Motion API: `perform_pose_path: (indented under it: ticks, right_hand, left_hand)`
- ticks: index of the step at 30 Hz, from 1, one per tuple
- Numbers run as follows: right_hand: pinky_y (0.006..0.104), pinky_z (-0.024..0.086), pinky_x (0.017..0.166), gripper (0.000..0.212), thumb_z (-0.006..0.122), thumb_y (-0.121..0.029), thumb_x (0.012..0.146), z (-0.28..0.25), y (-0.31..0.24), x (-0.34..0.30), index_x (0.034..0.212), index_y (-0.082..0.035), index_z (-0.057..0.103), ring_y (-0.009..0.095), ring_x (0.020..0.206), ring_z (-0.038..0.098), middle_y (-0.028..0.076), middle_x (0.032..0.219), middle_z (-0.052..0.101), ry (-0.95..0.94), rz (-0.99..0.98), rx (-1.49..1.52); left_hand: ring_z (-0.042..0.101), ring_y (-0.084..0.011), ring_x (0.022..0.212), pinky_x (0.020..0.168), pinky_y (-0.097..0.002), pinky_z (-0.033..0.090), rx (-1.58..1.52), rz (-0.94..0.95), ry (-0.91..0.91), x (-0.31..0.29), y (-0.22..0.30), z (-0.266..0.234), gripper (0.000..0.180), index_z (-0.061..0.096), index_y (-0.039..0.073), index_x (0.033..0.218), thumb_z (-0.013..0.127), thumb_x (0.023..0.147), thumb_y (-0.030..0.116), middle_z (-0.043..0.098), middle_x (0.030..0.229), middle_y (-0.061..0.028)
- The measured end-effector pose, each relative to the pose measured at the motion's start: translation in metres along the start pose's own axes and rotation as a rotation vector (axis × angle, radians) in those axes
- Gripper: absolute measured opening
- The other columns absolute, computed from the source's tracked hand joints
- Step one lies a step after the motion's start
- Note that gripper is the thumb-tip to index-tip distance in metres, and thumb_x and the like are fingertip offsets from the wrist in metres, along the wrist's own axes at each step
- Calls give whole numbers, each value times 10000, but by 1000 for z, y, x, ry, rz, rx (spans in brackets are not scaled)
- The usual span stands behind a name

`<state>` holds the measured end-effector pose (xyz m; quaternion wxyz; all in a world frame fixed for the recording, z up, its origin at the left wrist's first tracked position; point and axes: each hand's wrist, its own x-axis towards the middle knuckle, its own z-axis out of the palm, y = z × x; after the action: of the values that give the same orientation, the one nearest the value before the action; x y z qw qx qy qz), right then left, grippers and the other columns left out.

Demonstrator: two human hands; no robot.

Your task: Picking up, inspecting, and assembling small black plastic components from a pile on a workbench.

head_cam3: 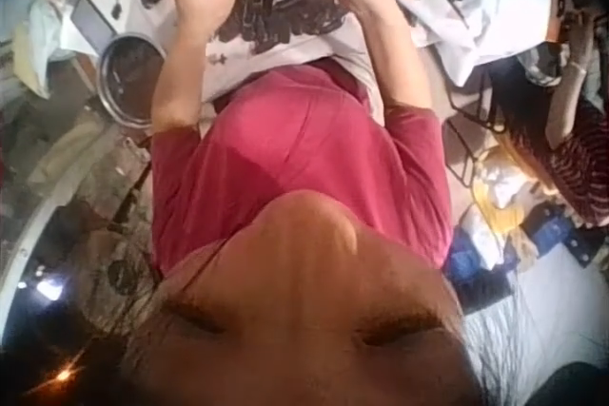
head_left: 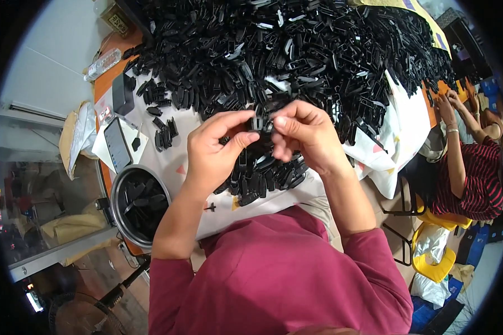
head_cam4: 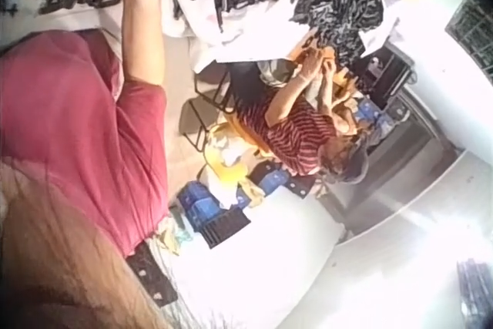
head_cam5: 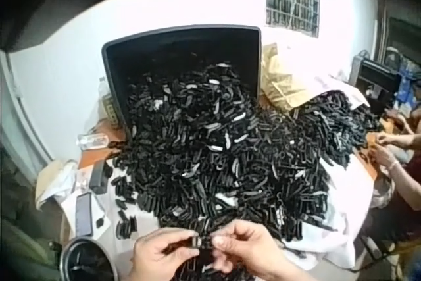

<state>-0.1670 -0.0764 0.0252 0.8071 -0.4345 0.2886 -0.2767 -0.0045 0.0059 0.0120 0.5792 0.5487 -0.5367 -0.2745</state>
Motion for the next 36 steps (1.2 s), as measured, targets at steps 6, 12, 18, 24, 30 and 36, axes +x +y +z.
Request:
perform_pose_path:
  ticks: [6, 12, 18, 24, 30, 36]
  right_hand:
    - [192, 405, 339, 150, 577, -162, 839, -8, -2, 1, 787, -28, 536, 128, 421, 551, 63, 595, 578, -72, 95, -151]
    - [199, 433, 404, 167, 570, -167, 848, 13, 12, -2, 883, -20, 498, 114, 488, 569, 81, 684, 600, -32, -41, -150]
    - [214, 476, 558, 214, 600, -114, 824, 13, 30, -9, 973, 10, 509, 93, 651, 599, 58, 749, 623, 28, -272, -601]
    - [288, 464, 604, 183, 671, -140, 730, -22, 23, 36, 857, -29, 601, 173, 679, 605, 84, 742, 615, -54, -460, -1134]
    - [376, 475, 683, 107, 581, -102, 696, -86, 0, 81, 799, -74, 571, 279, 812, 543, 85, 833, 565, 473, -472, -2067]
    - [363, 471, 660, 97, 572, -104, 679, -78, 6, 79, 763, -66, 543, 270, 755, 535, 91, 801, 561, 486, -572, -1995]
  left_hand:
    - [596, -167, 766, 658, -265, 480, 394, 302, -129, 6, 16, -10, 288, 628, 25, 967, 678, 685, -6, 628, 885, -110]
    - [567, -114, 863, 804, -232, 452, -616, -241, 67, -11, -5, 15, 311, 550, -9, 1101, 614, 802, 50, 604, 984, -77]
    - [566, -139, 868, 800, -252, 441, -599, -368, 68, -19, -11, 11, 276, 548, -32, 1063, 585, 831, 112, 610, 945, -90]
    - [567, -144, 827, 780, -272, 442, -793, -555, 238, -14, -40, -14, 148, 557, 22, 937, 554, 846, 138, 587, 926, -61]
    - [561, -130, 692, 620, -254, 453, -53, -403, 372, 19, -59, -43, 148, 579, 29, 897, 549, 761, 79, 578, 782, -44]
    - [586, -297, 799, 668, -378, 470, 1148, -193, 5, 48, -66, -20, 283, 641, 96, 886, 626, 743, 339, 601, 886, -106]
